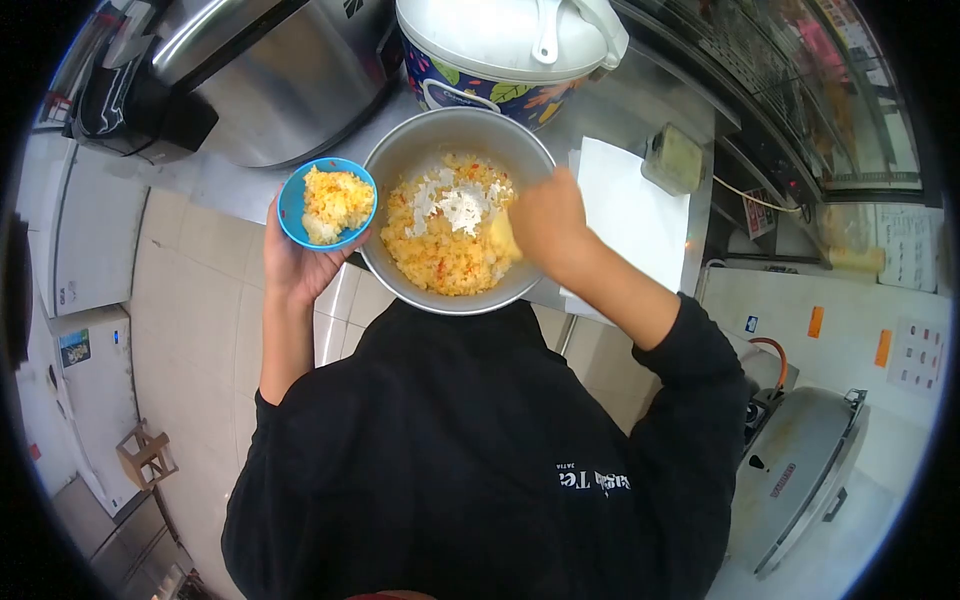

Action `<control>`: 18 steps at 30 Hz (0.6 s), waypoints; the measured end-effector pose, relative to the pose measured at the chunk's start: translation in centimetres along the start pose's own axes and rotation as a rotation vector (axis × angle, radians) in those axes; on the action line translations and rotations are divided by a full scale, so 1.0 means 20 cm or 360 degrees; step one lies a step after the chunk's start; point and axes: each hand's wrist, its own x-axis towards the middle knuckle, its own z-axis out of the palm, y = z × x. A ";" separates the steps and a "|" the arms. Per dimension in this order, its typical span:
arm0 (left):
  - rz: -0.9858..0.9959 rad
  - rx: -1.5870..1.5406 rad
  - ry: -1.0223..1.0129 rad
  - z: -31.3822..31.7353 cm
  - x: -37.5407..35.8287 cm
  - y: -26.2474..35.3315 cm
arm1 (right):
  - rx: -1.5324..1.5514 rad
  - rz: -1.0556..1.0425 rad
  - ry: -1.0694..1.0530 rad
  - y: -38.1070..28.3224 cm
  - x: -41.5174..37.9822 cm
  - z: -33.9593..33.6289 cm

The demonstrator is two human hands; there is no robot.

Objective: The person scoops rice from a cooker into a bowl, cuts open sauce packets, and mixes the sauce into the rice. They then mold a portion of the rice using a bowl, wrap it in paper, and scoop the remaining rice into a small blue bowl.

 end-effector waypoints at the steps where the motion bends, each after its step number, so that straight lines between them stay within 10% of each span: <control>1: -0.0012 -0.0019 0.0002 0.00 0.00 0.00 | 0.0057 -0.0100 0.0020 -0.02 -0.02 0.02; 18: -0.0003 -0.0059 -0.0088 -0.01 0.02 -0.01 | 0.1444 -0.0128 0.0247 -0.09 -0.10 0.02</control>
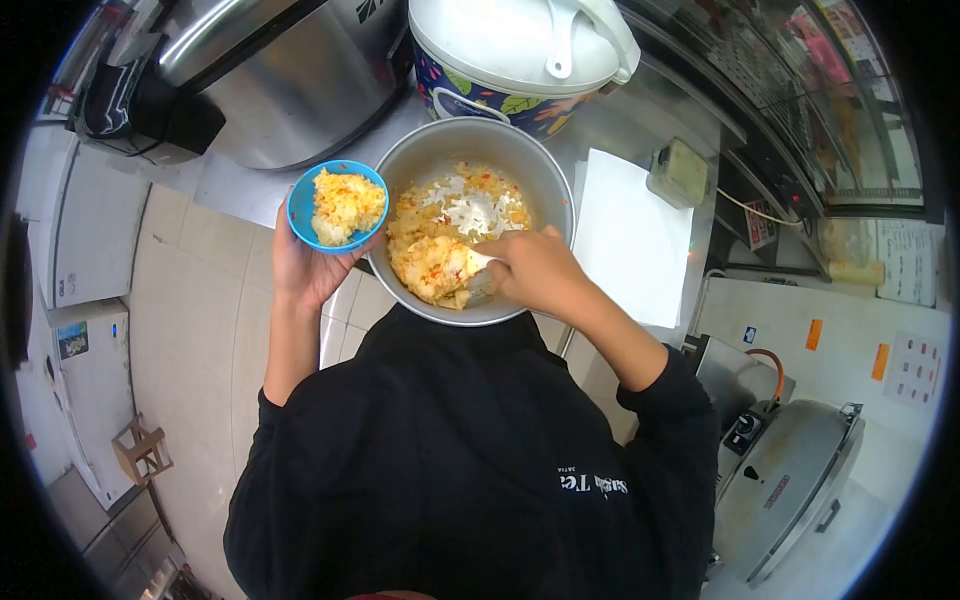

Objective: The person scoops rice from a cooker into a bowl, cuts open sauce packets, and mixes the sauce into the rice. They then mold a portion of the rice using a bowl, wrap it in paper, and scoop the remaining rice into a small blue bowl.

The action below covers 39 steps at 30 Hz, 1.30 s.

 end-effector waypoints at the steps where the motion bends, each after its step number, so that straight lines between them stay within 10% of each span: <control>1: -0.0008 0.0003 0.0014 0.01 0.00 0.01 | 0.0075 0.0013 0.0016 0.02 0.00 -0.03; 12: -0.0216 0.0266 0.0046 0.27 0.00 -0.19 | -0.0347 0.0129 0.0472 -0.05 -0.10 -0.54; 21: -0.0066 0.0036 0.0254 0.22 0.26 -0.49 | -0.1534 0.0061 0.0972 -0.27 -0.02 0.01; 39: -0.0151 0.0142 0.0073 0.22 0.22 -0.17 | -0.0778 0.0202 0.0956 -0.11 -0.12 -0.24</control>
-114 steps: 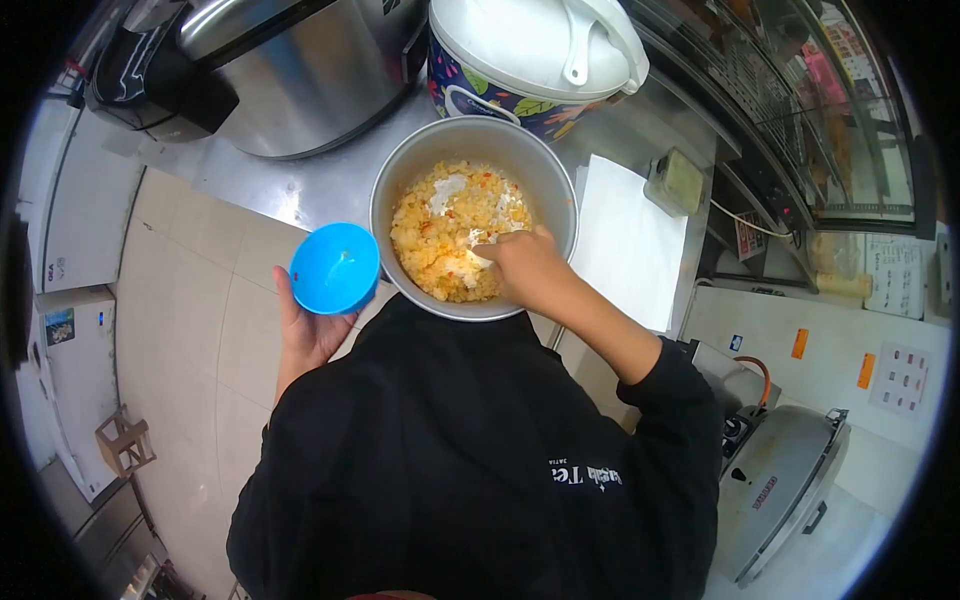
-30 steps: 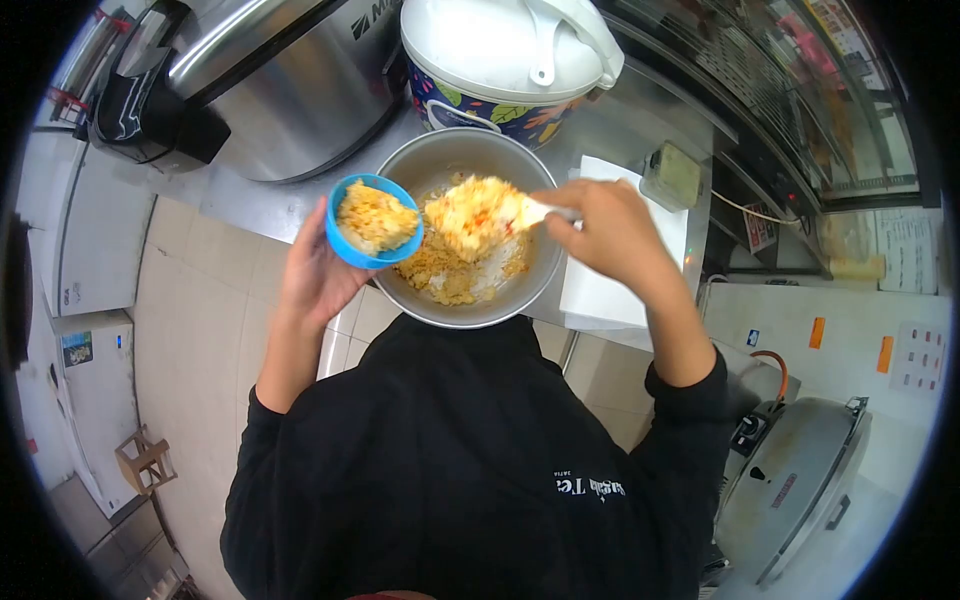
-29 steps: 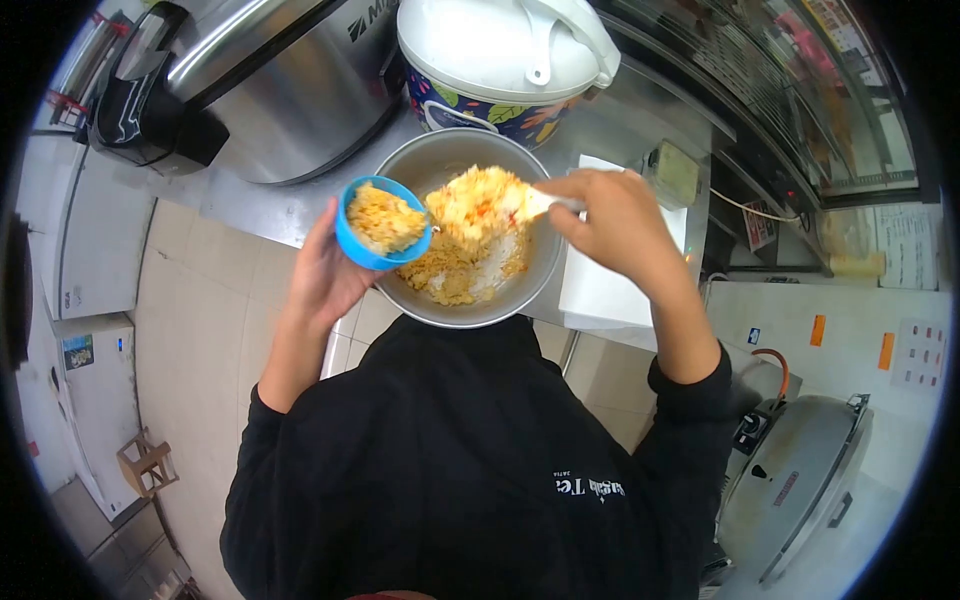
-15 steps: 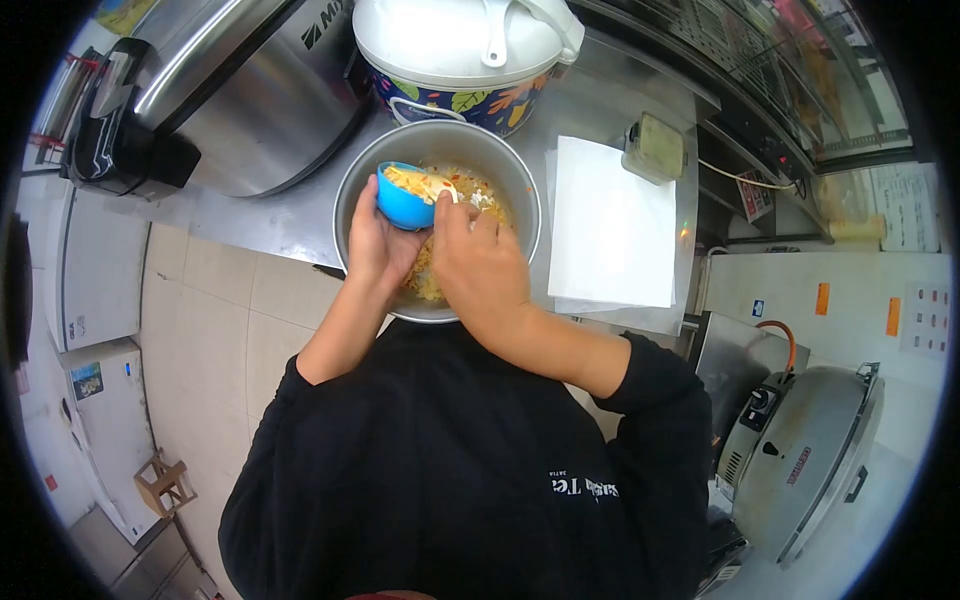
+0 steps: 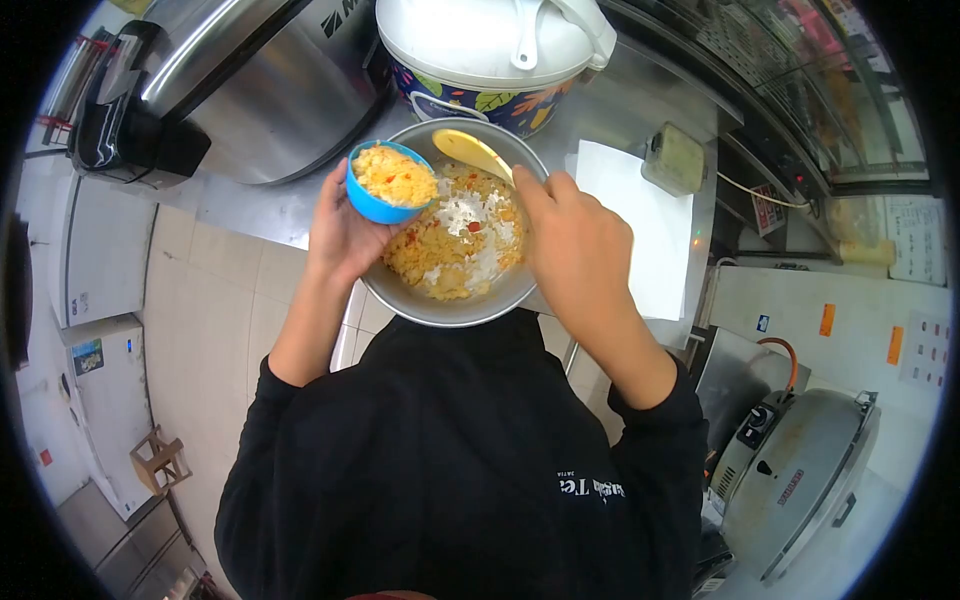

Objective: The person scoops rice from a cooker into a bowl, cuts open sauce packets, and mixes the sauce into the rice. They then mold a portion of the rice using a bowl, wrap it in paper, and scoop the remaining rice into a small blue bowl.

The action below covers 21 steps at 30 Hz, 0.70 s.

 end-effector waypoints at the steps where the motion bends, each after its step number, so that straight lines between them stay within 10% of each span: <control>1: -0.0008 -0.0008 -0.0027 0.00 -0.02 0.03 | -0.0058 -0.0065 -0.0061 0.03 0.02 0.11; 10: -0.0064 -0.0158 -0.0119 -0.11 -0.15 0.15 | 0.0122 -0.0885 -0.0413 -0.12 0.02 0.50; 16: -0.0125 -0.0236 -0.0287 -0.24 -0.18 0.14 | -0.0446 -0.0514 -0.0037 0.03 0.21 0.54; 21: -0.0131 -0.0414 -0.0218 -0.24 -0.18 0.14 | -0.0184 -0.0689 -0.0379 -0.01 0.08 0.39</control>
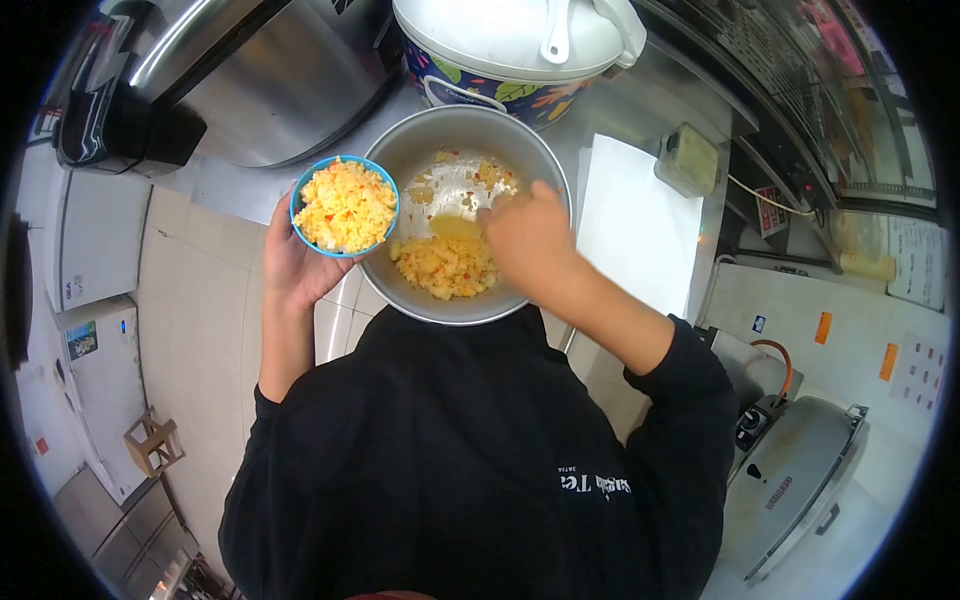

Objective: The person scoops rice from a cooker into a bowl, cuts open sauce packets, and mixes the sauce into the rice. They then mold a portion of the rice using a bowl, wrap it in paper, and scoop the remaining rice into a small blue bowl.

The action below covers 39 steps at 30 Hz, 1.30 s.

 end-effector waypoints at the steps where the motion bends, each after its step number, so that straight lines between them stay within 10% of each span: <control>1: 0.0006 0.0025 0.0023 0.00 0.00 0.00 | -0.0031 0.0071 0.0001 0.02 -0.01 0.00; 7: -0.0012 0.0077 -0.0112 -0.04 0.00 0.00 | 0.0061 0.0146 -0.0504 -0.03 -0.11 -0.01; 25: 0.0021 0.0053 -0.0252 0.06 -0.03 0.01 | 0.1424 0.0304 -0.0255 -0.03 -0.13 -0.11; 39: 0.0060 0.0487 0.0371 0.16 0.21 -0.37 | 0.0164 0.0504 0.0069 -0.07 -0.16 -0.34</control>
